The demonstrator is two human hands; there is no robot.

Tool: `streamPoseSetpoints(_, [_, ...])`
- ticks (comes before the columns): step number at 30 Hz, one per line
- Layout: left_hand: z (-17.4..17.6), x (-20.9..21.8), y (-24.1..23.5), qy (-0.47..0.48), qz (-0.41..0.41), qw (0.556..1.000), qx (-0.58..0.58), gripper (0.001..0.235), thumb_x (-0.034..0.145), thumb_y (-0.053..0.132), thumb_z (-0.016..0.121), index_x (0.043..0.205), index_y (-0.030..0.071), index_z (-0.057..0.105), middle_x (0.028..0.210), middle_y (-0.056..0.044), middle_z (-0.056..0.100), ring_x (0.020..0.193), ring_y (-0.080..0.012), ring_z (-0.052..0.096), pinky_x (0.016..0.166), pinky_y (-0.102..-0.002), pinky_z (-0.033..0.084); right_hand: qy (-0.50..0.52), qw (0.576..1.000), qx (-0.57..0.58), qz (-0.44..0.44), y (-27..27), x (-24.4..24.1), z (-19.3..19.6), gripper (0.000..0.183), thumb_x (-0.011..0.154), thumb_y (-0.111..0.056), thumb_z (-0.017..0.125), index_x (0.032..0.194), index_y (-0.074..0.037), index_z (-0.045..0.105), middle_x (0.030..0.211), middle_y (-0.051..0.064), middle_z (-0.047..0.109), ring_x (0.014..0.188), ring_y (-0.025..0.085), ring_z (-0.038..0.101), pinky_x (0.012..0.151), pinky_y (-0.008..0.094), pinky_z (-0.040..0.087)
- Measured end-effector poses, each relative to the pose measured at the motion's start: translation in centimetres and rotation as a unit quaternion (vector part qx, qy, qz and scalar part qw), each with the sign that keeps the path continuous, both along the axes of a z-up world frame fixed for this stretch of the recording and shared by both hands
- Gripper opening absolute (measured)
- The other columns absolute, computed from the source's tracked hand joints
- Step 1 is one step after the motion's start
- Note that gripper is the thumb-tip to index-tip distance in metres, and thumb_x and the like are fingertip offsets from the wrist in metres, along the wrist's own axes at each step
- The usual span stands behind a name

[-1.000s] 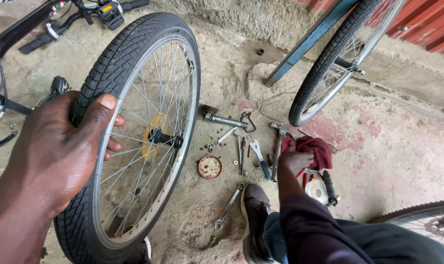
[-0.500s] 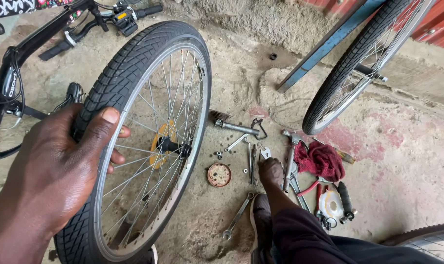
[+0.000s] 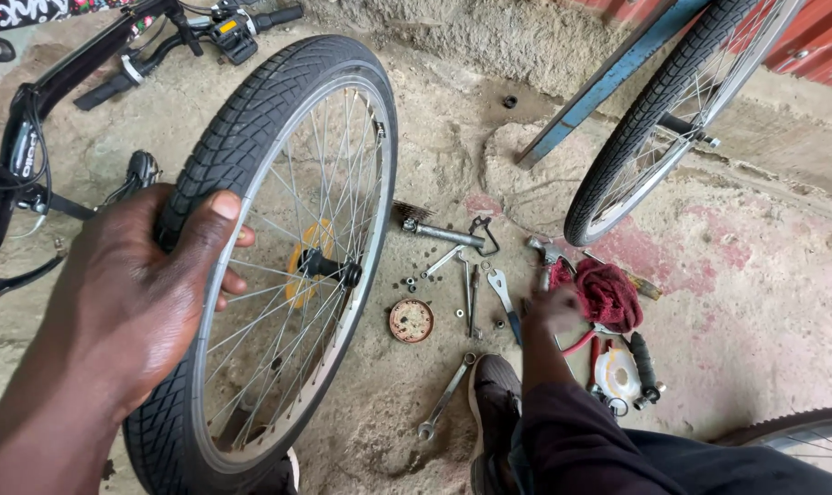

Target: The person removes a bicycle tire from a wheel using a tire lever and their hands, then removes the inner tube. They place the tire and tube aside, pick up another wheel, and begin installing the tire onto it using the tire lever.

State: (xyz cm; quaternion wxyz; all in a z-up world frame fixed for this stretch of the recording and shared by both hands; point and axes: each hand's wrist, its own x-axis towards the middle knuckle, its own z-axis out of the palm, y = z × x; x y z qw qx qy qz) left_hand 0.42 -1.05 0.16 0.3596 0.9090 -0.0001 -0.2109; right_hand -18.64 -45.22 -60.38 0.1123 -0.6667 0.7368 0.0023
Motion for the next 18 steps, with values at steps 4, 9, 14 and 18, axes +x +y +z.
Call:
streamPoseSetpoints(4, [0.1, -0.3, 0.1, 0.009, 0.0, 1.0, -0.024, 0.029, 0.106, 0.028, 0.054, 0.109, 0.001, 0.065, 0.099, -0.013, 0.077, 0.069, -0.0274, 0.073, 0.057, -0.044, 0.059, -0.443, 0.871, -0.003, -0.214, 6.3, 1.5, 9.5, 0.064, 0.1, -0.063, 0.05, 0.119, -0.003, 0.061, 0.094, 0.013, 0.071, 0.069, 0.02, 0.068, 0.057, 0.033, 0.056])
streamPoseSetpoints(9, [-0.2, -0.1, 0.4, 0.006, 0.016, 0.999, -0.045, 0.028, 0.104, 0.026, 0.058, 0.112, 0.001, 0.066, 0.096, -0.014, 0.077, 0.065, -0.0266, 0.072, 0.053, -0.042, 0.056, -0.109, 0.959, 0.117, 0.233, 8.8, 1.7, 7.3, 0.033, 0.094, -0.019, 0.063, 0.124, -0.007, 0.067, 0.119, 0.011, 0.068, 0.097, 0.026, 0.067, 0.088, 0.041, 0.057])
streamPoseSetpoints(14, [-0.5, 0.2, 0.5, 0.004, 0.013, 1.0, -0.009, 0.029, 0.104, 0.028, 0.055, 0.116, 0.005, 0.066, 0.097, -0.012, 0.078, 0.068, -0.0268, 0.074, 0.055, -0.044, 0.059, 0.003, 0.944, 0.082, 0.319, 9.7, 1.5, 7.9, 0.016, 0.096, -0.008, 0.054, 0.11, -0.002, 0.059, 0.11, 0.016, 0.063, 0.101, 0.032, 0.062, 0.088, 0.046, 0.056])
streamPoseSetpoints(18, [-0.5, 0.3, 0.4, 0.011, 0.015, 1.0, -0.012, 0.03, 0.102, 0.031, 0.056, 0.116, 0.006, 0.067, 0.098, -0.011, 0.08, 0.067, -0.0254, 0.073, 0.054, -0.043, 0.058, 0.021, 0.946, 0.065, 0.316, 9.7, 2.1, 7.6, 0.026, 0.103, -0.016, 0.043, 0.112, 0.005, 0.054, 0.101, 0.02, 0.064, 0.097, 0.033, 0.061, 0.086, 0.046, 0.056])
